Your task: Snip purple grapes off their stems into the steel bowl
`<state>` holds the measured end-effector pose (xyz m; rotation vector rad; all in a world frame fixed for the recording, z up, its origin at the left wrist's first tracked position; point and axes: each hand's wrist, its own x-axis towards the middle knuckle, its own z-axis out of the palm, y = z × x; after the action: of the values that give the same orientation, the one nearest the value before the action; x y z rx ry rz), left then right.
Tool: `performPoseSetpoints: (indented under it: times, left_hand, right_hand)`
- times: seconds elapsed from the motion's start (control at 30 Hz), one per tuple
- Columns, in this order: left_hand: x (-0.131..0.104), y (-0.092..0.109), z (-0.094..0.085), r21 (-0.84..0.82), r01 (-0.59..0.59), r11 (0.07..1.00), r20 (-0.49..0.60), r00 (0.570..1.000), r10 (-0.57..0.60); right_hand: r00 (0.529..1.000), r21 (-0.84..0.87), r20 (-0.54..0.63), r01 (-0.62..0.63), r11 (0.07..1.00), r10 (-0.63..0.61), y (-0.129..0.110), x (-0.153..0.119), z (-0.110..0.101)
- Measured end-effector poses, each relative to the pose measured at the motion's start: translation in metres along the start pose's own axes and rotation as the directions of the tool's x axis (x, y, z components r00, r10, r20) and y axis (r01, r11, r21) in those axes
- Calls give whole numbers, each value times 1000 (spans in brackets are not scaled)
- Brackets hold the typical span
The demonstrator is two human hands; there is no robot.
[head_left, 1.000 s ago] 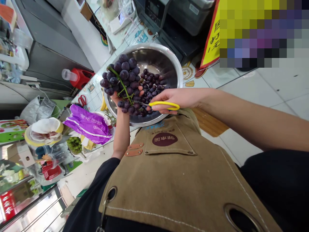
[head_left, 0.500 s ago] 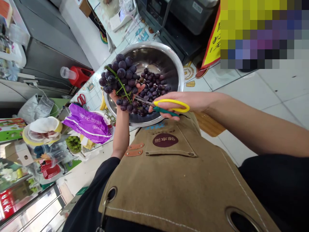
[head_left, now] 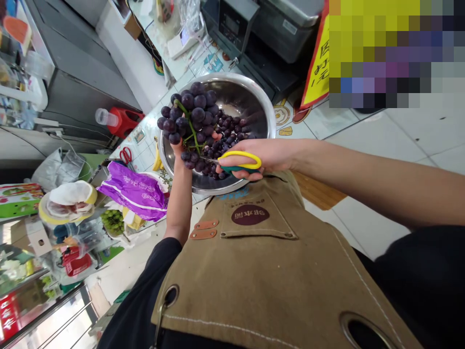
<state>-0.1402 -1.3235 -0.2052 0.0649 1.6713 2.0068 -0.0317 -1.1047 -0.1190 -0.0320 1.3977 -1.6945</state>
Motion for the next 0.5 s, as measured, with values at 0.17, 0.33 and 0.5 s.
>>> performPoseSetpoints:
  times: [0.17, 0.33, 0.5]
  left_hand:
    - [17, -7, -7, -92, 29, 995, -79, 996, -37]
    - [24, -4, -4, -161, 73, 984, -123, 988, -93]
    - [19, -8, -4, -174, 82, 981, -89, 991, -99]
  right_hand:
    - [992, -51, -101, 71, 996, -75, 7, 9, -3]
    - [975, -241, -176, 87, 967, -132, 0, -4, -13]
    - [933, -702, -269, -20, 712, -238, -10, -15, -15]
